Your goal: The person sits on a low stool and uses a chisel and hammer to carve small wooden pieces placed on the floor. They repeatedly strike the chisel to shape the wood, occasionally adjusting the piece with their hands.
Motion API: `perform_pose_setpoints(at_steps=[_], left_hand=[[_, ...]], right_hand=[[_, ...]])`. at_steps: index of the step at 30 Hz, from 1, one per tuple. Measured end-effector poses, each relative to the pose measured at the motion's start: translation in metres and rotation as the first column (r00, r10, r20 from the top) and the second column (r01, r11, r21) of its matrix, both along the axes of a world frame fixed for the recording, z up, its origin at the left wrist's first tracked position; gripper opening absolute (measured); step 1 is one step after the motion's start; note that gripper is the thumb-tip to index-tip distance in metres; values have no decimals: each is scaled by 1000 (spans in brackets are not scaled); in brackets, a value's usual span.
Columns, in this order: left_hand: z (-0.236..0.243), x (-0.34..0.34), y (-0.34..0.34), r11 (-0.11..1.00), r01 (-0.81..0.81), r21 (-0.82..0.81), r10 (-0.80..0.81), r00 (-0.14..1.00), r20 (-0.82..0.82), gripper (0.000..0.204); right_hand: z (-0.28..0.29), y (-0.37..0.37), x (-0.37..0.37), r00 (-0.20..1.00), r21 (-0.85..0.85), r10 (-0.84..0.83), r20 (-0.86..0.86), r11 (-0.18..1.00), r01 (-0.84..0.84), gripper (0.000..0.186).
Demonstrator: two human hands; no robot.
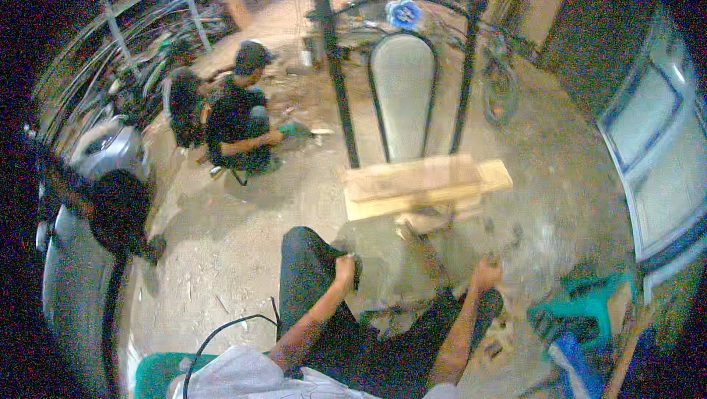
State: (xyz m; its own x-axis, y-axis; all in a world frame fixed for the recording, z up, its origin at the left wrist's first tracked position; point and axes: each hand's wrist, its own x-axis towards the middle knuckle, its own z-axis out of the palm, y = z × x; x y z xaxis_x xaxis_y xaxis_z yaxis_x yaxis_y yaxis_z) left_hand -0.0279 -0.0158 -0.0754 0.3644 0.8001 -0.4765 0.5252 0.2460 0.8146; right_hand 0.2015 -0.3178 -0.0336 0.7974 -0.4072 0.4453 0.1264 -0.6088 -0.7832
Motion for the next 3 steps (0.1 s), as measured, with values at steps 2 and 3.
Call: perform_pose_setpoints(at_steps=[2, 3], left_hand=[[-4, -4, 1, 995, 56, -79, -45, 989, 141, 48], [-4, 3, 6, 997, 32, -77, -19, 987, 158, 48]], right_hand=[[-9, -11, 1, 993, 76, 58, -106, 996, -50, 39], [-8, -2, 16, 992, 76, 83, -89, 994, -77, 39]])
